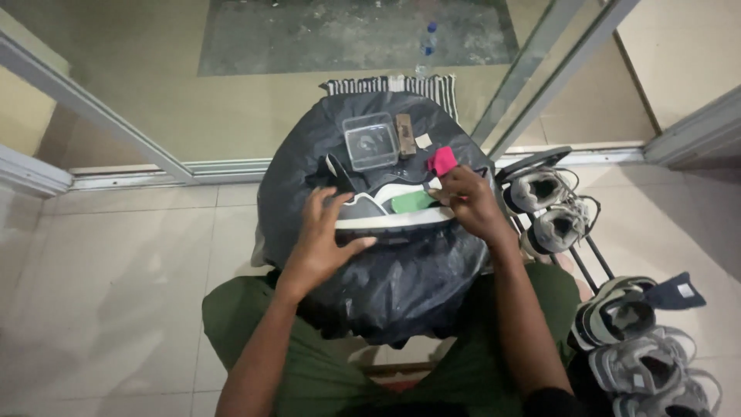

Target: Cleaning or polishing a sneaker by rubbing it with a small sponge and a brush at a very slow pace.

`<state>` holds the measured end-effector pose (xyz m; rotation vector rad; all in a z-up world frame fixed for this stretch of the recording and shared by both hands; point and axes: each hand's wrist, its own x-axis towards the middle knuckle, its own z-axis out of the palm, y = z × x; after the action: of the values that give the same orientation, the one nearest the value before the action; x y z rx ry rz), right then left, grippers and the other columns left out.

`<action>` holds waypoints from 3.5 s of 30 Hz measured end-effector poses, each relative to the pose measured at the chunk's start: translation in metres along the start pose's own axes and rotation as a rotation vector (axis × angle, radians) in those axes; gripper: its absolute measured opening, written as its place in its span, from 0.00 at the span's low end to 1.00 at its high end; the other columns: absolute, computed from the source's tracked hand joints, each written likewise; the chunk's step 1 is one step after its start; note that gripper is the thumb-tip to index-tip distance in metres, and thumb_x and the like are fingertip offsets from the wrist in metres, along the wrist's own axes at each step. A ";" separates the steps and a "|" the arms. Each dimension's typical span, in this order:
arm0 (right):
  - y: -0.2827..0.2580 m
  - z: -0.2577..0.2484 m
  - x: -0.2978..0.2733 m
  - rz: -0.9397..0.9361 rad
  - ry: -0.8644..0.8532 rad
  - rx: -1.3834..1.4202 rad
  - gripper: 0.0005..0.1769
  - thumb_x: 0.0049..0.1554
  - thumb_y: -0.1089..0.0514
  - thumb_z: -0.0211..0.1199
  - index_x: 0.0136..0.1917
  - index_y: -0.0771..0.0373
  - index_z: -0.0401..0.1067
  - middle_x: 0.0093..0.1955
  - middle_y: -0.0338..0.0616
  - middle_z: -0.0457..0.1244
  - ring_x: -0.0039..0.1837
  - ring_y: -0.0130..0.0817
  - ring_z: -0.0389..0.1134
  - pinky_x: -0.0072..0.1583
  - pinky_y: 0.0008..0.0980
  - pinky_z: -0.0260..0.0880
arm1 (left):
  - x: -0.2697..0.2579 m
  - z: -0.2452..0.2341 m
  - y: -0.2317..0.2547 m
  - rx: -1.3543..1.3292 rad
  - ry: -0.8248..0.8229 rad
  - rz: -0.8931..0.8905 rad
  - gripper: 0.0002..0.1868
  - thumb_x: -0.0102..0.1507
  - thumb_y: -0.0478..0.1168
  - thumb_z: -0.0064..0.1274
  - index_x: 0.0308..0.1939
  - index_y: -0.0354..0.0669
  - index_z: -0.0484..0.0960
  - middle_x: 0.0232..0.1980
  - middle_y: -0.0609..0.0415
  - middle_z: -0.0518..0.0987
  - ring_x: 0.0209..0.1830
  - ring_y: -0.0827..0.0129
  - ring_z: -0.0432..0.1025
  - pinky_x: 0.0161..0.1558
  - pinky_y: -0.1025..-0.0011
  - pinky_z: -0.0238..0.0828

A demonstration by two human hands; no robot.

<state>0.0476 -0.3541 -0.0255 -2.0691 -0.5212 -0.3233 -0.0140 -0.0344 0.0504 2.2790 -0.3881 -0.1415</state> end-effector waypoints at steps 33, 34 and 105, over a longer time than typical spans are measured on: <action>0.015 -0.042 -0.020 0.119 0.056 0.106 0.03 0.49 0.67 0.73 0.39 0.64 0.81 0.40 0.52 0.67 0.46 0.52 0.66 0.57 0.48 0.65 | 0.085 0.041 -0.006 0.068 -0.416 0.341 0.60 0.50 0.57 0.71 0.78 0.39 0.55 0.76 0.34 0.58 0.79 0.37 0.49 0.77 0.46 0.46; 0.034 -0.050 -0.025 0.114 0.053 0.105 0.03 0.49 0.67 0.73 0.39 0.64 0.81 0.40 0.52 0.67 0.46 0.52 0.66 0.57 0.48 0.65 | 0.087 0.042 -0.008 0.068 -0.410 0.341 0.60 0.50 0.57 0.71 0.78 0.39 0.55 0.76 0.34 0.58 0.79 0.37 0.49 0.77 0.46 0.46; -0.062 0.025 -0.013 0.283 0.108 -0.184 0.06 0.51 0.65 0.71 0.42 0.63 0.76 0.40 0.53 0.69 0.47 0.57 0.71 0.52 0.46 0.70 | 0.071 0.048 0.005 -0.096 -0.214 0.371 0.70 0.42 0.37 0.77 0.80 0.48 0.46 0.77 0.35 0.56 0.77 0.35 0.54 0.74 0.43 0.55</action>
<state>0.0070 -0.3069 0.0021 -2.2534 -0.1334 -0.3218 0.0409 -0.0944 0.0235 2.0636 -0.8872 -0.2091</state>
